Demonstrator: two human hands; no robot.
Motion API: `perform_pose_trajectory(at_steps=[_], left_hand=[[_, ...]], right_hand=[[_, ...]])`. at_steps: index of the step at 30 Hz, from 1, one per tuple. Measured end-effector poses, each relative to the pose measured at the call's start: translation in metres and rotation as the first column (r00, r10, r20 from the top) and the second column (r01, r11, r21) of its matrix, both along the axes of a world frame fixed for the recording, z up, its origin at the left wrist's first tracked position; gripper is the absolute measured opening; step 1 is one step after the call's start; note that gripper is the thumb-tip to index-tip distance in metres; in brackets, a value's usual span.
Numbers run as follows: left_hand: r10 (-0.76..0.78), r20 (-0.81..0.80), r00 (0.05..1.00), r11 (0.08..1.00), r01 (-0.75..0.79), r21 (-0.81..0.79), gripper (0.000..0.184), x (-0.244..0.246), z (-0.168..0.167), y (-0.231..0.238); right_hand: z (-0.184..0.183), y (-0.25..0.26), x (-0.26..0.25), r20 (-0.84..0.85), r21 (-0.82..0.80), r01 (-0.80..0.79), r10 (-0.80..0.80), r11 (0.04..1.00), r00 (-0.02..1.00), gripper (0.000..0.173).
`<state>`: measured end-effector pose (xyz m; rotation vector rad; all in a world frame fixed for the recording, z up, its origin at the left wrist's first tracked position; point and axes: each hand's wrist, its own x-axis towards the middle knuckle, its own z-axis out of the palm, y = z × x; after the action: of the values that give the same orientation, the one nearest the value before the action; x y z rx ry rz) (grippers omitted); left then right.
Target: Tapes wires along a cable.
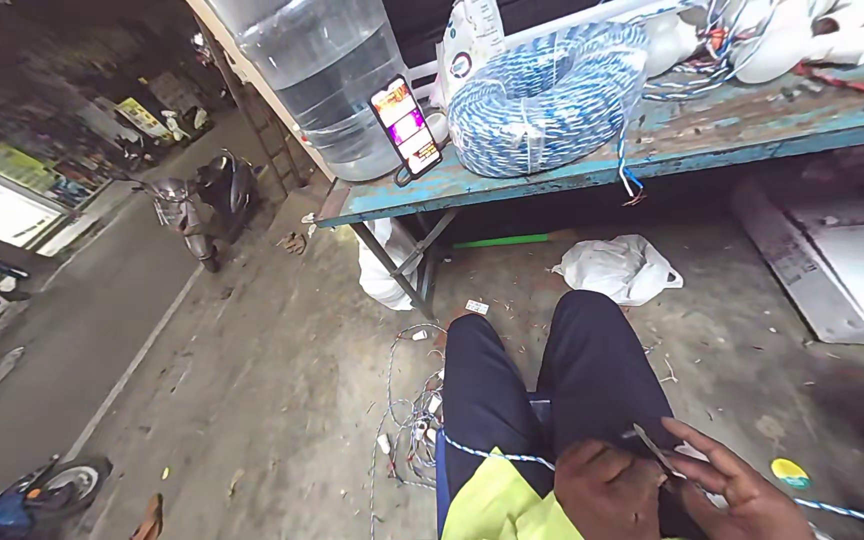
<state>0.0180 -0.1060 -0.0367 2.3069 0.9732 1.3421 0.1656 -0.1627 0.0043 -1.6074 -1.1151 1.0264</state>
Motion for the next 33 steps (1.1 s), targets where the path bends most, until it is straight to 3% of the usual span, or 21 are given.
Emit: perform_pose_trajectory(at_steps=[7,20,25,28,33], left_hand=[[-0.020,0.017,1.000,0.999,0.021,-0.036,0.016,-0.001,-0.002,0.000],[-0.060,0.037,0.998,0.991,0.064,-0.121,0.018,-0.008,-0.003,0.008],[-0.131,0.119,0.984,0.910,0.168,-0.379,0.014,-0.013,0.001,0.012],[-0.195,0.218,0.956,0.865,0.272,-0.421,0.013,-0.012,0.001,0.014],[-0.219,0.307,0.926,0.787,0.353,-0.505,0.015,-0.013,0.000,0.013]], right_hand=[[-0.005,-0.001,0.003,0.041,0.024,-0.008,0.007,1.000,0.999,0.041],[-0.020,-0.002,0.015,0.012,0.146,-0.028,0.026,0.989,1.000,0.025],[-0.020,-0.002,0.017,0.058,0.162,-0.059,0.050,0.985,0.997,0.020],[-0.017,-0.001,0.018,0.074,0.155,-0.056,0.045,0.986,0.996,0.019],[-0.026,0.004,0.025,0.111,0.145,-0.143,0.127,0.979,0.986,0.054]])
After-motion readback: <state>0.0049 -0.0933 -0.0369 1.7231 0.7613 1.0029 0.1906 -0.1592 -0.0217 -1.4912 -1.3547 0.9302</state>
